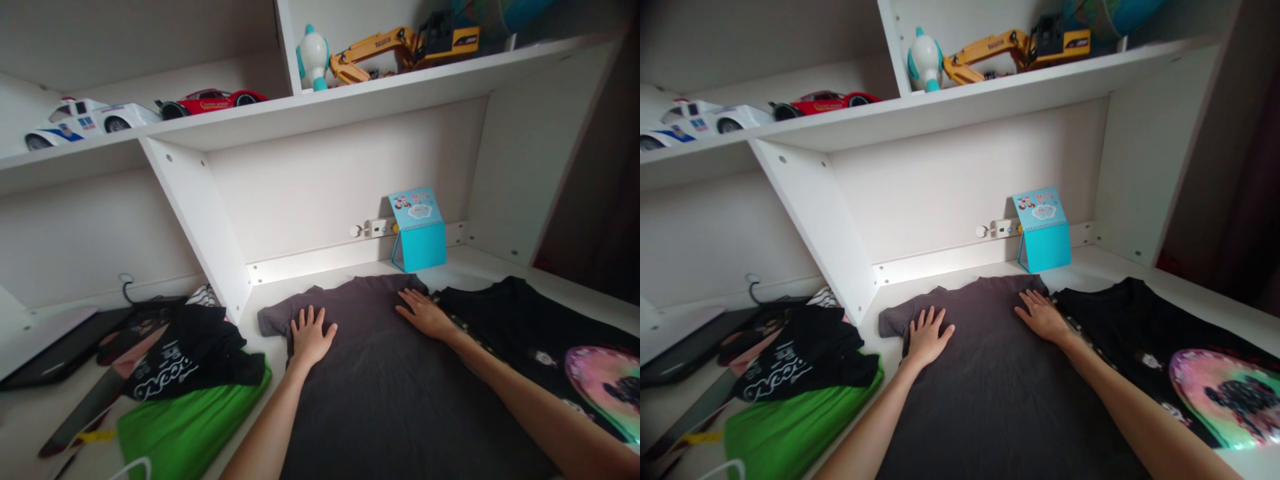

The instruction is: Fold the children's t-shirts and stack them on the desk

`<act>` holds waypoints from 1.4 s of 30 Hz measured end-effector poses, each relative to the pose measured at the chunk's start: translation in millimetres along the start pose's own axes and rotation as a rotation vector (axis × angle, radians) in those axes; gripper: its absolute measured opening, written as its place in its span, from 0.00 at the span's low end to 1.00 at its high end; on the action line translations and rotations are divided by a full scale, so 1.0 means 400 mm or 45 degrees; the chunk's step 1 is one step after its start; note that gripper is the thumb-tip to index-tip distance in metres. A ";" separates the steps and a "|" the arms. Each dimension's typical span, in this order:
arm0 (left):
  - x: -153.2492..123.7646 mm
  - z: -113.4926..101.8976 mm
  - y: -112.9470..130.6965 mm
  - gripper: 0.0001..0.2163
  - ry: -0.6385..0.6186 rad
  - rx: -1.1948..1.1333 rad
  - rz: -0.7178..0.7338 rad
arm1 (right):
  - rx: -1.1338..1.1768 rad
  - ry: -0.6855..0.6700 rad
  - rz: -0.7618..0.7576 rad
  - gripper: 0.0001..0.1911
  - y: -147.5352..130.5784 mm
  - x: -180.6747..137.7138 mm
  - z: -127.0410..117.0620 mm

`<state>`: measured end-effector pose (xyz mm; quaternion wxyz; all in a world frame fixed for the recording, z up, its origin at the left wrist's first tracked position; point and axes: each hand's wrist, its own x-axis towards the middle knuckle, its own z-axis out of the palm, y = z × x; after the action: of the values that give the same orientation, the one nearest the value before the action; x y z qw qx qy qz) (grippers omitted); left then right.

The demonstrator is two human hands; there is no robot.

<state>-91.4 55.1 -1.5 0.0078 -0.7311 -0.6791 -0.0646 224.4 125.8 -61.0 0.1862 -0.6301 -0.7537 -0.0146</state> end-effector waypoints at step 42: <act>0.099 -0.169 -0.337 0.10 -0.191 -0.470 -0.522 | 0.205 -0.277 -0.849 0.17 -0.722 -0.467 -0.243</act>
<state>-228.4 98.1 59.5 -0.1890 -0.5704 -0.7882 -0.1333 -0.4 -134.7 34.9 0.1389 -0.3306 -0.9320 0.0519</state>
